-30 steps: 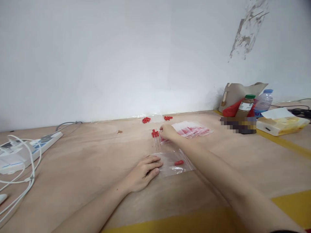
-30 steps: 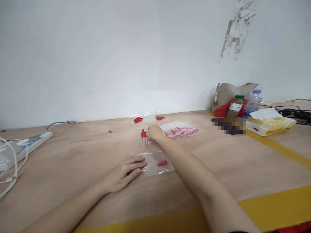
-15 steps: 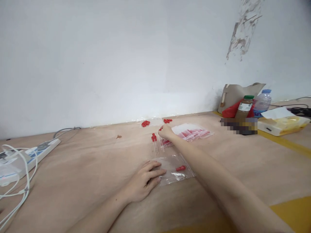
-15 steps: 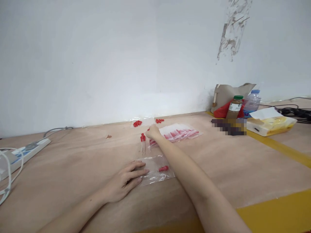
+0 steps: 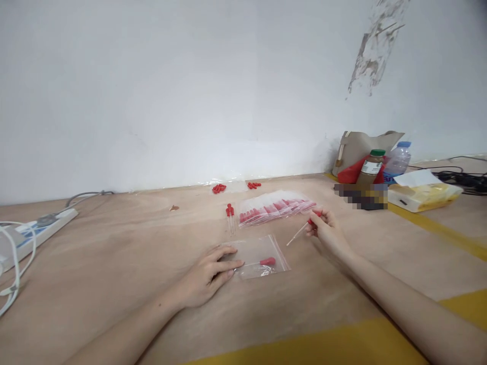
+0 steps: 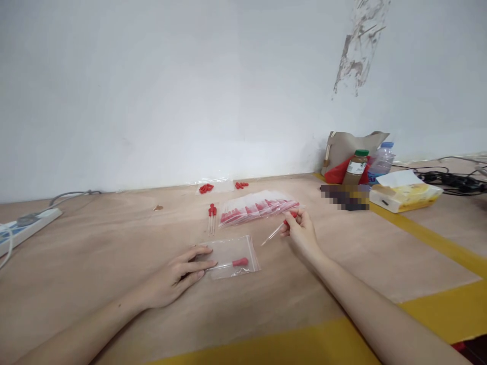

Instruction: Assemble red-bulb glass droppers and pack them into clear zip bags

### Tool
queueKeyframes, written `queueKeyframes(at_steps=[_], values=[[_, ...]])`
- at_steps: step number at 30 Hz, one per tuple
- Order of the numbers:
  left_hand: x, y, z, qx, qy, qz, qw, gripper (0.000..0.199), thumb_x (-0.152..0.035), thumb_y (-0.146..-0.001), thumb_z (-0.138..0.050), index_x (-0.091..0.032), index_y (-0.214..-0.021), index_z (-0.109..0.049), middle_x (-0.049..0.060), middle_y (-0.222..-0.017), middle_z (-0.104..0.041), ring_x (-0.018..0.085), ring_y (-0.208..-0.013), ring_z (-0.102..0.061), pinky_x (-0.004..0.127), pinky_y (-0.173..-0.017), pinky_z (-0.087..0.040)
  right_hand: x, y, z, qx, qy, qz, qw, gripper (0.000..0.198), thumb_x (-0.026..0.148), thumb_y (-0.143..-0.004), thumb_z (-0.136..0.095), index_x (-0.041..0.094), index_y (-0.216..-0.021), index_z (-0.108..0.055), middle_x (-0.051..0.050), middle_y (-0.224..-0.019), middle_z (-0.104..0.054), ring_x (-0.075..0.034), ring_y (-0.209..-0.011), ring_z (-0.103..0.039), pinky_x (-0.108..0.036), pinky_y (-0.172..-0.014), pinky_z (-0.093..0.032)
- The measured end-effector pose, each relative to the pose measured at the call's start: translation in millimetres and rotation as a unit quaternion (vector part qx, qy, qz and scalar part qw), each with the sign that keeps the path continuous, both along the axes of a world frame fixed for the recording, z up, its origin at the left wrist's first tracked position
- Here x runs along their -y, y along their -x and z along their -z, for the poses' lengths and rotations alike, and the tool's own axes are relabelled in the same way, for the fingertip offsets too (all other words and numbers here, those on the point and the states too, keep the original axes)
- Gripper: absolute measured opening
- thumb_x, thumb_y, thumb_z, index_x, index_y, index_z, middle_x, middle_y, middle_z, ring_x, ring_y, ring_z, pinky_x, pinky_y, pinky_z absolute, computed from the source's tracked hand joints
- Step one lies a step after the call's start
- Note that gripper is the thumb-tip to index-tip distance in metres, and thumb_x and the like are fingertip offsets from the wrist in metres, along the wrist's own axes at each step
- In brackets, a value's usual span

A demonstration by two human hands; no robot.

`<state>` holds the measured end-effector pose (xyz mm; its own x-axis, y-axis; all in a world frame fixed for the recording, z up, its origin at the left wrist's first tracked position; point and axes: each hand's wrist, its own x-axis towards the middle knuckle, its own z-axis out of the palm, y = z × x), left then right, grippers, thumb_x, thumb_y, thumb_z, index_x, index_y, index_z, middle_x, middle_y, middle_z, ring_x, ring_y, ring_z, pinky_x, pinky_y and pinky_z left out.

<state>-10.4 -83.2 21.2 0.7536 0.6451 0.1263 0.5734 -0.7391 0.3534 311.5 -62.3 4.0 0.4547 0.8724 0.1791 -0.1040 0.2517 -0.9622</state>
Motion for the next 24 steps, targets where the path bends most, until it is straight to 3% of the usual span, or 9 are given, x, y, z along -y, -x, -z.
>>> queueKeyframes(at_steps=[9,14,16,19,24], values=[[0.6,-0.6,0.0,-0.003,-0.004,0.006,1.0,0.034,-0.027,-0.09,-0.035,-0.034,-0.122,-0.046,0.0,-0.133,-0.038,0.021,-0.123,-0.033,0.04,-0.1,-0.032,5.7,20.8,6.7,-0.088,0.063,-0.072,0.992,0.021,0.024,-0.072,-0.058,0.022,-0.084,-0.041,0.006,-0.059,-0.052,-0.008,-0.046,-0.053,-0.02,-0.045,-0.048],[1.8,-1.5,-0.6,-0.001,-0.015,-0.009,1.0,0.038,-0.031,-0.09,-0.036,-0.03,-0.128,-0.038,0.002,-0.133,-0.039,0.021,-0.122,-0.034,0.041,-0.1,-0.032,12.3,23.6,3.5,-0.137,0.134,-0.159,0.969,0.018,0.02,-0.072,-0.06,0.019,-0.077,-0.044,-0.001,-0.064,-0.059,-0.011,-0.057,-0.06,-0.025,-0.061,-0.052],[2.2,-1.8,-1.0,0.002,-0.019,-0.02,1.0,0.041,-0.033,-0.089,-0.037,-0.027,-0.13,-0.035,0.003,-0.132,-0.04,0.021,-0.122,-0.035,0.041,-0.1,-0.032,15.4,22.2,2.0,-0.096,0.159,-0.21,0.96,0.02,0.021,-0.067,-0.065,0.017,-0.074,-0.048,-0.002,-0.066,-0.061,-0.01,-0.059,-0.06,-0.024,-0.062,-0.051],[2.1,-1.3,0.1,0.002,-0.024,-0.03,0.999,0.043,-0.035,-0.089,-0.037,-0.026,-0.13,-0.034,0.004,-0.132,-0.041,0.021,-0.122,-0.035,0.042,-0.101,-0.031,18.5,20.3,1.5,0.032,0.157,-0.269,0.95,0.025,0.027,-0.061,-0.071,0.015,-0.072,-0.053,0.002,-0.058,-0.057,-0.006,-0.048,-0.052,-0.018,-0.049,-0.044],[2.1,-0.9,0.8,-0.002,-0.03,-0.036,0.999,0.042,-0.036,-0.089,-0.038,-0.026,-0.129,-0.035,0.004,-0.132,-0.042,0.022,-0.122,-0.035,0.042,-0.101,-0.03,18.3,24.0,5.8,0.153,0.129,-0.294,0.935,0.03,0.036,-0.057,-0.071,0.014,-0.071,-0.058,0.002,-0.06,-0.059,-0.005,-0.047,-0.047,-0.018,-0.046,-0.039]])
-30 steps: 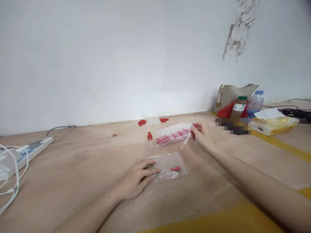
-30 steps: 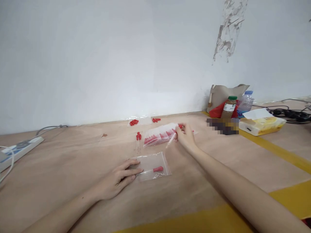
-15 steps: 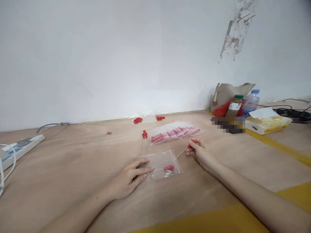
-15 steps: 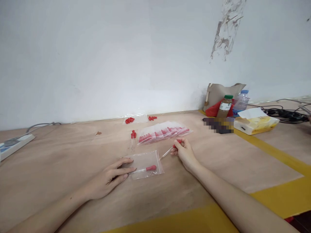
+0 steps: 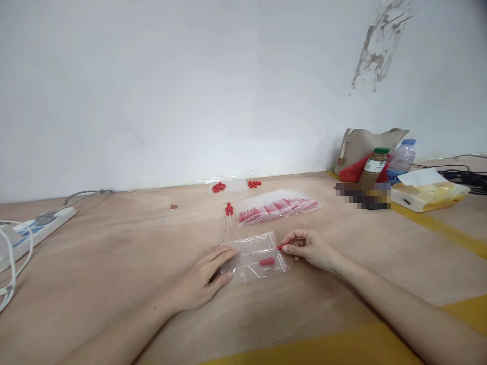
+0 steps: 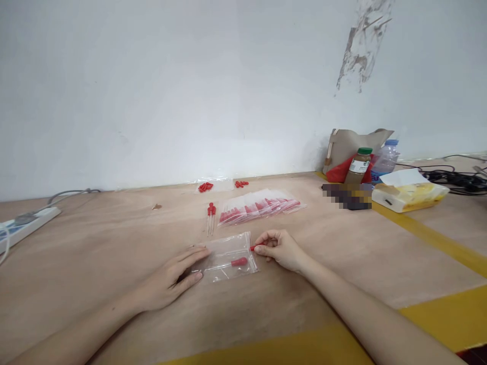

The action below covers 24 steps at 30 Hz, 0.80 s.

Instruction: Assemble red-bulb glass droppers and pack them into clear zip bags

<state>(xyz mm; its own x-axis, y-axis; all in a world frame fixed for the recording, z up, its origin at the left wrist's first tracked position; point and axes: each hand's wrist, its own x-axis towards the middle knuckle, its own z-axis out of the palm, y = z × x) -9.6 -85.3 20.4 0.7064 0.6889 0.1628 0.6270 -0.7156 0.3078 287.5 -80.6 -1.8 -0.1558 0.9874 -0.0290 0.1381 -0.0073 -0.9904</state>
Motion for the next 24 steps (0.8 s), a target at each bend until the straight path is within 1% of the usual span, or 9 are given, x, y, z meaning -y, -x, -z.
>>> queueKeyframes(at_steps=[4,6,10,12,14,17,20,22,24], values=[[1.2,-1.3,-2.8,0.0,0.006,0.0,1.0,0.041,-0.035,-0.089,-0.038,-0.025,-0.129,-0.036,0.004,-0.131,-0.042,0.021,-0.121,-0.037,0.041,-0.101,-0.032,-1.2,4.2,1.4,0.018,-0.032,-0.012,0.999,0.03,0.031,-0.058,-0.069,0.014,-0.081,-0.059,-0.002,-0.072,-0.063,-0.01,-0.061,-0.056,-0.023,-0.059,-0.044],[1.8,-1.7,-3.8,0.001,0.005,0.002,1.0,0.041,-0.036,-0.089,-0.038,-0.025,-0.128,-0.037,0.004,-0.131,-0.043,0.021,-0.121,-0.037,0.041,-0.1,-0.032,-1.6,5.5,0.2,0.043,-0.05,-0.007,0.998,0.03,0.027,-0.059,-0.068,0.014,-0.084,-0.058,-0.003,-0.075,-0.064,-0.01,-0.064,-0.056,-0.024,-0.061,-0.044],[1.9,-1.9,-4.2,-0.004,0.003,-0.001,1.0,0.041,-0.036,-0.089,-0.038,-0.026,-0.128,-0.037,0.004,-0.131,-0.043,0.021,-0.12,-0.037,0.041,-0.1,-0.032,-4.4,4.8,-1.6,0.114,-0.076,0.036,0.99,0.017,0.02,-0.058,-0.064,0.014,-0.072,-0.057,0.001,-0.059,-0.057,-0.008,-0.051,-0.048,-0.019,-0.049,-0.038],[1.5,-1.9,-4.0,-0.002,0.001,-0.001,1.0,0.041,-0.036,-0.089,-0.038,-0.026,-0.128,-0.037,0.004,-0.131,-0.043,0.022,-0.12,-0.037,0.041,-0.099,-0.033,-6.0,2.9,-1.0,0.139,-0.086,0.037,0.986,0.012,0.018,-0.057,-0.063,0.014,-0.067,-0.057,0.003,-0.053,-0.053,-0.007,-0.048,-0.045,-0.018,-0.045,-0.035],[1.0,-2.0,-3.7,0.002,0.002,0.003,1.0,0.041,-0.035,-0.089,-0.038,-0.025,-0.128,-0.037,0.005,-0.13,-0.043,0.022,-0.12,-0.038,0.042,-0.099,-0.033,-6.3,2.0,-0.1,0.148,-0.096,0.024,0.984,0.011,0.019,-0.058,-0.063,0.015,-0.067,-0.058,0.003,-0.052,-0.051,-0.007,-0.048,-0.044,-0.018,-0.044,-0.033],[0.6,-1.9,-3.2,0.008,0.001,0.008,1.0,0.041,-0.035,-0.088,-0.039,-0.026,-0.128,-0.037,0.005,-0.13,-0.044,0.023,-0.12,-0.037,0.043,-0.099,-0.032,-3.6,5.5,0.0,0.137,-0.117,0.003,0.984,0.012,0.023,-0.061,-0.063,0.015,-0.07,-0.061,0.003,-0.054,-0.053,-0.007,-0.049,-0.044,-0.018,-0.045,-0.034],[0.6,-1.5,-2.3,0.016,-0.003,0.012,1.0,0.04,-0.034,-0.088,-0.04,-0.026,-0.128,-0.038,0.005,-0.129,-0.045,0.023,-0.119,-0.038,0.042,-0.099,-0.033,1.1,13.2,-2.6,0.102,-0.123,-0.014,0.987,0.016,0.026,-0.064,-0.063,0.015,-0.076,-0.062,0.001,-0.059,-0.055,-0.008,-0.052,-0.046,-0.019,-0.048,-0.036],[0.7,-1.2,-1.6,0.016,-0.003,0.011,1.0,0.04,-0.034,-0.088,-0.04,-0.026,-0.128,-0.038,0.004,-0.129,-0.044,0.022,-0.119,-0.038,0.042,-0.099,-0.033,4.2,17.0,-5.4,0.065,-0.1,-0.033,0.992,0.02,0.029,-0.067,-0.062,0.015,-0.082,-0.06,0.001,-0.063,-0.056,-0.008,-0.054,-0.048,-0.019,-0.048,-0.038],[0.6,-1.1,-1.3,0.014,0.0,0.007,1.0,0.041,-0.034,-0.088,-0.04,-0.026,-0.128,-0.037,0.004,-0.13,-0.044,0.022,-0.119,-0.038,0.041,-0.1,-0.032,6.5,18.2,-8.0,0.027,-0.056,-0.062,0.996,0.028,0.034,-0.071,-0.058,0.016,-0.092,-0.055,0.003,-0.062,-0.053,-0.008,-0.053,-0.049,-0.017,-0.044,-0.038]])
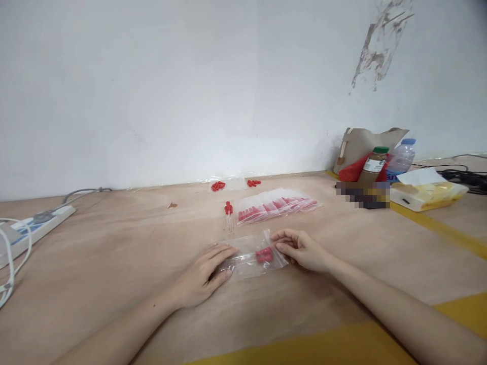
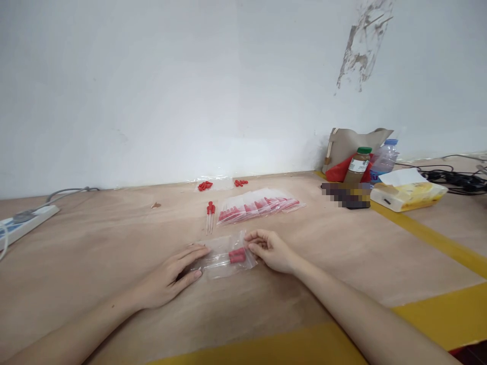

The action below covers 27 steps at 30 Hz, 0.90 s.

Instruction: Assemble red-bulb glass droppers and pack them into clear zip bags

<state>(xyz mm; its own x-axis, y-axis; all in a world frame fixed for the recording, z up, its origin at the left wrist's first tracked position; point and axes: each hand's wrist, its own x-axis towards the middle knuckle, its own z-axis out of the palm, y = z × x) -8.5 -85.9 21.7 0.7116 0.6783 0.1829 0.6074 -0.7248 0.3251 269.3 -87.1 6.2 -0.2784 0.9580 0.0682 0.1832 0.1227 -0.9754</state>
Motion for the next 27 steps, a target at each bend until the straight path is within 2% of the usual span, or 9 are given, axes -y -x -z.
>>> queueKeyframes(at_steps=[4,9,13,15,17,20,22,24,27], values=[[-0.6,-0.8,-0.4,-0.002,0.004,0.003,1.0,0.039,-0.032,-0.089,-0.039,-0.026,-0.127,-0.038,0.003,-0.13,-0.043,0.021,-0.12,-0.037,0.04,-0.1,-0.032,1.8,-3.2,-2.7,-0.019,0.062,-0.035,0.997,0.04,0.041,-0.074,-0.055,0.018,-0.105,-0.044,0.006,-0.059,-0.05,-0.006,-0.044,-0.047,-0.014,-0.034,-0.033],[-2.0,-1.9,0.2,0.014,0.007,0.021,1.0,0.034,-0.03,-0.088,-0.04,-0.024,-0.121,-0.045,0.005,-0.126,-0.047,0.019,-0.119,-0.039,0.038,-0.1,-0.033,3.3,-3.9,-3.6,0.004,0.074,0.001,0.997,0.05,0.037,-0.064,-0.066,0.021,-0.105,-0.043,0.0,-0.089,-0.057,-0.003,-0.041,-0.048,-0.016,-0.034,-0.037],[-1.4,-2.1,0.7,0.044,0.013,0.02,0.999,0.026,-0.029,-0.087,-0.042,-0.022,-0.111,-0.05,0.006,-0.121,-0.05,0.019,-0.117,-0.041,0.036,-0.097,-0.037,5.4,-3.7,-0.9,0.046,0.072,0.05,0.995,0.051,0.031,-0.059,-0.068,0.021,-0.104,-0.045,-0.002,-0.097,-0.056,-0.001,-0.035,-0.043,-0.017,-0.03,-0.034],[-0.3,-2.2,0.0,0.047,0.014,0.021,0.999,0.024,-0.029,-0.087,-0.042,-0.022,-0.109,-0.051,0.005,-0.12,-0.051,0.019,-0.116,-0.041,0.036,-0.097,-0.037,4.7,-5.6,1.5,0.069,0.046,0.084,0.993,0.048,0.029,-0.059,-0.067,0.019,-0.102,-0.047,-0.001,-0.09,-0.057,-0.002,-0.035,-0.041,-0.018,-0.03,-0.032],[0.7,-2.2,-1.0,0.042,0.014,0.022,0.999,0.025,-0.028,-0.087,-0.042,-0.022,-0.11,-0.05,0.005,-0.122,-0.05,0.019,-0.117,-0.04,0.037,-0.098,-0.035,1.6,-8.0,1.9,0.097,-0.005,0.114,0.989,0.041,0.027,-0.06,-0.065,0.017,-0.098,-0.051,0.002,-0.073,-0.058,-0.004,-0.035,-0.04,-0.018,-0.031,-0.03],[1.0,-2.4,-1.9,0.035,0.012,0.024,0.999,0.03,-0.028,-0.088,-0.041,-0.024,-0.116,-0.048,0.004,-0.124,-0.048,0.019,-0.118,-0.039,0.038,-0.099,-0.034,-7.9,-8.0,-6.3,0.137,-0.107,0.129,0.976,0.017,0.026,-0.065,-0.06,0.017,-0.08,-0.059,0.003,-0.054,-0.054,-0.007,-0.042,-0.043,-0.019,-0.039,-0.032],[0.7,-2.4,-1.8,0.035,0.011,0.03,0.999,0.032,-0.028,-0.088,-0.041,-0.024,-0.119,-0.048,0.004,-0.124,-0.049,0.02,-0.118,-0.039,0.039,-0.099,-0.034,-17.9,-2.3,-17.4,0.17,-0.171,0.118,0.963,0.007,0.024,-0.067,-0.057,0.017,-0.068,-0.059,0.001,-0.056,-0.056,-0.009,-0.049,-0.047,-0.02,-0.046,-0.035],[0.4,-2.4,-1.5,0.037,0.009,0.035,0.999,0.033,-0.028,-0.088,-0.041,-0.024,-0.12,-0.048,0.004,-0.124,-0.049,0.021,-0.118,-0.039,0.04,-0.099,-0.033,-31.4,9.7,-29.8,0.215,-0.216,0.114,0.945,0.005,0.021,-0.067,-0.055,0.017,-0.065,-0.059,0.0,-0.06,-0.059,-0.011,-0.055,-0.052,-0.022,-0.051,-0.037],[0.5,-2.3,-1.5,0.037,0.006,0.036,0.999,0.033,-0.028,-0.088,-0.04,-0.024,-0.119,-0.048,0.004,-0.125,-0.048,0.02,-0.118,-0.04,0.04,-0.1,-0.033,-59.6,38.0,-42.8,0.276,-0.23,0.127,0.924,0.006,0.016,-0.066,-0.055,0.016,-0.067,-0.061,-0.003,-0.066,-0.063,-0.013,-0.061,-0.056,-0.023,-0.057,-0.039]])
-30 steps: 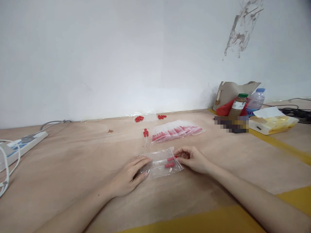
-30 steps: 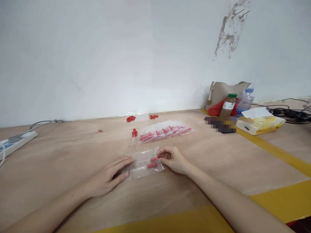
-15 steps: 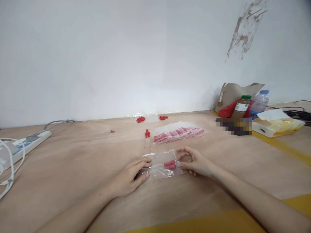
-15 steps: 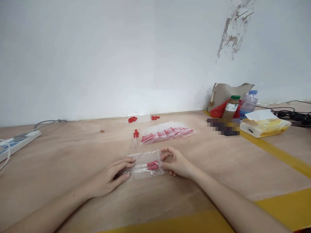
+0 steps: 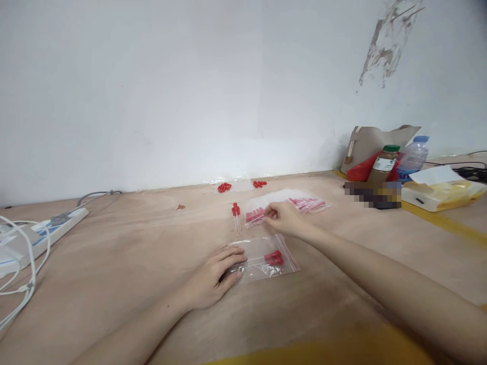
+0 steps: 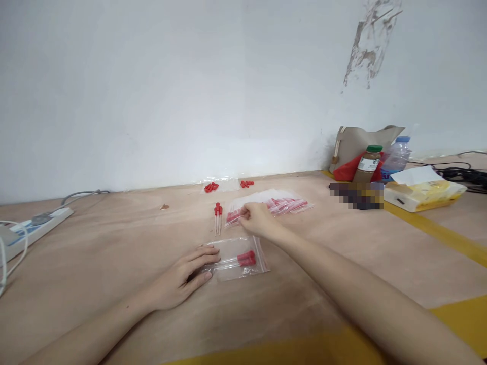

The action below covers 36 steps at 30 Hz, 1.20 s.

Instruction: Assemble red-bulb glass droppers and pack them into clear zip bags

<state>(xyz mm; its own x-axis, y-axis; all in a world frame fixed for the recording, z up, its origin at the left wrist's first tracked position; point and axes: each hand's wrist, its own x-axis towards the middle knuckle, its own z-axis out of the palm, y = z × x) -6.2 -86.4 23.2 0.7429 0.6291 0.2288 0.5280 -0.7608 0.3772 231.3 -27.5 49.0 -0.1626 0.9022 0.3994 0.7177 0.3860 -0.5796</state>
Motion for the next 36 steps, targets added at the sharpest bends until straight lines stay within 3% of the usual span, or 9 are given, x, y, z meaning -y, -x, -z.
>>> queueKeyframes(at_steps=[8,17,20,24,26,31,36], values=[[1.2,-1.1,-2.0,0.006,0.005,0.001,1.0,0.031,-0.027,-0.088,-0.041,-0.023,-0.117,-0.05,0.005,-0.124,-0.049,0.02,-0.117,-0.041,0.04,-0.1,-0.032,-85.3,73.9,8.5,-0.01,0.092,0.089,0.992,0.019,0.027,-0.069,-0.057,0.011,-0.076,-0.063,-0.014,-0.086,-0.064,-0.023,-0.086,-0.058,-0.028,-0.071,-0.042],[0.3,0.0,-1.1,-0.005,0.005,-0.004,1.0,0.033,-0.026,-0.087,-0.042,-0.027,-0.119,-0.049,0.004,-0.126,-0.046,0.021,-0.118,-0.039,0.039,-0.101,-0.032,-110.3,85.9,15.5,-0.092,0.163,0.093,0.978,0.006,0.016,-0.063,-0.057,0.011,-0.06,-0.059,-0.011,-0.06,-0.062,-0.021,-0.061,-0.059,-0.027,-0.053,-0.043],[-0.7,0.3,-0.2,-0.006,0.005,-0.005,1.0,0.033,-0.028,-0.088,-0.041,-0.027,-0.119,-0.049,0.004,-0.126,-0.046,0.021,-0.117,-0.041,0.038,-0.1,-0.033,-102.4,73.6,2.3,-0.142,0.155,0.064,0.975,0.011,0.021,-0.07,-0.052,0.012,-0.068,-0.056,-0.009,-0.063,-0.062,-0.014,-0.051,-0.056,-0.022,-0.044,-0.04],[-2.5,1.8,2.3,-0.011,0.003,-0.002,1.0,0.033,-0.028,-0.088,-0.041,-0.028,-0.12,-0.049,0.003,-0.127,-0.045,0.02,-0.118,-0.039,0.038,-0.101,-0.032,-67.5,27.3,-17.6,-0.233,0.083,0.063,0.967,0.024,0.032,-0.082,-0.036,0.017,-0.1,-0.042,-0.004,-0.081,-0.06,-0.007,-0.05,-0.053,-0.017,-0.04,-0.04],[-3.0,2.6,3.5,-0.014,0.004,-0.002,1.0,0.033,-0.028,-0.088,-0.041,-0.028,-0.12,-0.049,0.003,-0.128,-0.044,0.02,-0.119,-0.038,0.039,-0.101,-0.032,-41.5,-5.4,-19.2,-0.361,-0.004,0.068,0.93,0.027,0.036,-0.079,-0.044,0.02,-0.1,-0.037,0.001,-0.075,-0.057,-0.006,-0.044,-0.05,-0.017,-0.037,-0.04],[-2.8,2.7,3.4,-0.017,0.011,-0.003,1.0,0.033,-0.029,-0.088,-0.04,-0.027,-0.12,-0.048,0.003,-0.129,-0.043,0.02,-0.12,-0.038,0.039,-0.1,-0.033,13.8,-71.1,9.2,-0.445,-0.011,0.103,0.889,0.029,0.038,-0.071,-0.055,0.021,-0.087,-0.039,0.006,-0.059,-0.051,-0.006,-0.038,-0.047,-0.017,-0.033,-0.039],[-2.8,2.0,2.3,-0.015,0.015,-0.003,1.0,0.034,-0.028,-0.088,-0.04,-0.028,-0.121,-0.048,0.003,-0.129,-0.043,0.021,-0.119,-0.038,0.039,-0.099,-0.034,29.5,-78.7,41.2,-0.51,0.014,0.123,0.851,0.034,0.04,-0.067,-0.06,0.021,-0.085,-0.038,0.007,-0.06,-0.052,-0.008,-0.043,-0.051,-0.02,-0.038,-0.046]])
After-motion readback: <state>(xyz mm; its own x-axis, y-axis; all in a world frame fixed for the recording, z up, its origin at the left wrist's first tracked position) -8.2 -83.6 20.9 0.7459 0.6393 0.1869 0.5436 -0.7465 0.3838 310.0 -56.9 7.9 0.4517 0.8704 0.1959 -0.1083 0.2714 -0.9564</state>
